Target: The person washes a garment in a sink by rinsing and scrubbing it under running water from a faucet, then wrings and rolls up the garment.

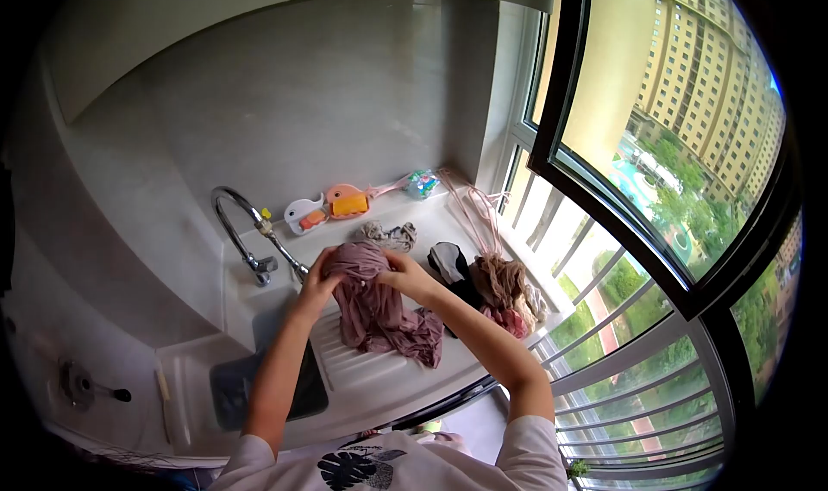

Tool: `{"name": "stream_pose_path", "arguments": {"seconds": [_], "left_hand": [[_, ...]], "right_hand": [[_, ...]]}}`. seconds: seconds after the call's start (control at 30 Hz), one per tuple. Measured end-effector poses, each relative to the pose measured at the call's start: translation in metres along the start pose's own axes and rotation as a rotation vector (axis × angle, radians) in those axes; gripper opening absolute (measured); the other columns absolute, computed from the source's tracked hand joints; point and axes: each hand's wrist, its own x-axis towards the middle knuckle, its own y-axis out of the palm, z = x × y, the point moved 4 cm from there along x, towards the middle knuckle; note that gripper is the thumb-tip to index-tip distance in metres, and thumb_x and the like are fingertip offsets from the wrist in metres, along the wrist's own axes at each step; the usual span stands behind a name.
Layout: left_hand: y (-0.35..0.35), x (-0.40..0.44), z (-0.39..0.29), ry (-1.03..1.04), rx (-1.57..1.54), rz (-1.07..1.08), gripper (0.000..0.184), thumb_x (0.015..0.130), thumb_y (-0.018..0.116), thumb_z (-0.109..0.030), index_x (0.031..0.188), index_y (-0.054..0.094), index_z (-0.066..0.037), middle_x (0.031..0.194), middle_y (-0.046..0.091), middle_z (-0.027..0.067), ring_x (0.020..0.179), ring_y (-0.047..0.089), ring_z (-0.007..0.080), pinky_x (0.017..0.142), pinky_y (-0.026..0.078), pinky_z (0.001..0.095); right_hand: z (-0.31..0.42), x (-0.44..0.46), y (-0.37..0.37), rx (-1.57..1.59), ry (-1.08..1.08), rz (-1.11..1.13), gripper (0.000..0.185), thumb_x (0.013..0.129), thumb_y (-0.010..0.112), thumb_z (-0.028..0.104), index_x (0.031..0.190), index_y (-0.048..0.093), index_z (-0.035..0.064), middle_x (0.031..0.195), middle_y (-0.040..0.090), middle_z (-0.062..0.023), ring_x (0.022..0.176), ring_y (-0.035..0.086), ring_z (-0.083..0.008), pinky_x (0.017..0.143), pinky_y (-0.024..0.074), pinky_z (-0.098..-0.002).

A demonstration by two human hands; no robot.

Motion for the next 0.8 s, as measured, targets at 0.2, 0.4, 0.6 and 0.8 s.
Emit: {"name": "stream_pose_path", "arguments": {"seconds": [0.2,0.4,0.6,0.8], "left_hand": [[0.004,-0.050,0.061,-0.167,0.385,0.360,0.133,0.064,0.088,-0.041,0.151,-0.008,-0.009,0.156,0.007,0.0135,0.145,0.007,0.0266,0.116,0.019,0.0437],[0.028,-0.022,0.070,-0.122,0.030,0.218,0.085,0.067,0.088,-0.019,0.132,0.039,0.002,0.124,0.055,0.0101,0.112,0.053,0.0198,0.096,0.044,0.0329],[0.014,0.011,0.066,-0.155,-0.085,-0.224,0.036,0.081,0.066,0.003,0.115,0.057,-0.001,0.109,0.063,0.0073,0.097,0.061,0.0149,0.084,0.049,0.0280],[0.036,0.048,0.025,-0.045,-0.206,-0.243,0.038,0.085,0.049,0.013,0.119,0.055,0.000,0.111,0.061,0.0073,0.098,0.058,0.0148,0.088,0.048,0.0273]], "right_hand": [[0.058,0.032,0.025,0.506,0.049,-0.155,0.032,0.084,0.050,0.008,0.115,0.054,-0.0011,0.102,0.060,-0.0062,0.094,0.060,-0.0133,0.084,0.0498,-0.0257],[0.117,0.058,0.065,0.792,-0.124,-0.143,0.012,0.080,0.050,0.007,0.090,0.056,0.0049,0.085,0.059,-0.0054,0.074,0.057,-0.0139,0.066,0.0482,-0.0262],[0.053,-0.011,-0.027,0.907,-0.292,-0.400,0.040,0.087,0.047,0.018,0.124,0.050,0.0029,0.114,0.060,-0.0123,0.106,0.059,-0.0233,0.098,0.0464,-0.0392],[-0.129,-0.098,-0.013,0.730,0.635,-0.387,0.064,0.084,0.053,0.051,0.137,0.044,0.0152,0.146,0.035,-0.0088,0.130,0.038,-0.0293,0.100,0.0351,-0.0612]]}}
